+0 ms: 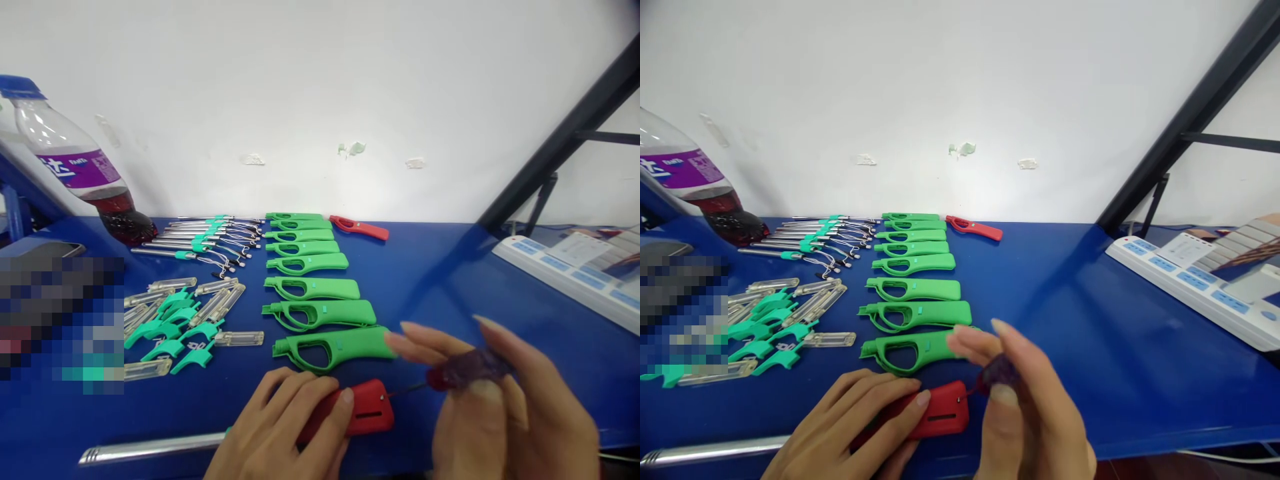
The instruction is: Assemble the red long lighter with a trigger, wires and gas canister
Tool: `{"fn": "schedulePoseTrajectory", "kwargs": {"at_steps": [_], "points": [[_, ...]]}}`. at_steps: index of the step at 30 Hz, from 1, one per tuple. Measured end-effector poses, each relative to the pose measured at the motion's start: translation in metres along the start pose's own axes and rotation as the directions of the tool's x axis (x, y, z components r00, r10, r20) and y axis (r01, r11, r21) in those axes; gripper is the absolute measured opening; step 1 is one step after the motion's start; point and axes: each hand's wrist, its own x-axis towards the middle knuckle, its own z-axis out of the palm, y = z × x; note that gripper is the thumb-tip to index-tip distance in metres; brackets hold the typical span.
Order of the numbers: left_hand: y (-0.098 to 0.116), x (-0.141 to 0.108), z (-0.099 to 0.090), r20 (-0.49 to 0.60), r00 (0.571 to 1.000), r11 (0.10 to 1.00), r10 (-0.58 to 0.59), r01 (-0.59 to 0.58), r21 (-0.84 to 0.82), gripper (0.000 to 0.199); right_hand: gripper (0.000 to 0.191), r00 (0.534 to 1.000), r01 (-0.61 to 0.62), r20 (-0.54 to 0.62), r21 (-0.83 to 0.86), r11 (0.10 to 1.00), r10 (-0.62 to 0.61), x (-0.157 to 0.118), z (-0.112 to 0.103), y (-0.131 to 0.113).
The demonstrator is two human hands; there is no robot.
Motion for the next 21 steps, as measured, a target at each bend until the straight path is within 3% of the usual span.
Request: {"fn": "schedulePoseTrajectory", "kwargs": {"at_steps": [3,7,13,17,21], "points": [[0.0,0.0,0.001,0.015,1.0,1.0,0.004,-0.004,0.012,0.028,0.043,0.994,0.043,-0.103,0.043,0.998,-0.038,0.008,0.012,0.001],[-0.001,0.0,0.002,0.009,1.0,0.999,0.024,-0.025,0.029,0.028,0.058,0.986,0.109,-0.146,0.181,0.977,-0.083,0.016,0.012,0.008],[-0.002,0.0,0.001,0.021,1.0,1.0,0.017,-0.017,0.012,0.029,0.058,0.979,0.177,0.06,0.207,0.962,-0.193,0.016,0.002,0.01],[-0.002,0.0,0.0,0.031,0.999,0.999,0.026,-0.027,0.02,0.03,0.047,0.985,0.113,0.104,0.19,0.975,-0.135,0.018,-0.002,0.007],[-0.002,-0.003,-0.002,0.041,0.999,0.999,0.028,-0.029,0.021,0.033,0.037,0.962,0.155,0.213,0.089,0.984,-0.171,0.02,-0.009,0.004]]}}
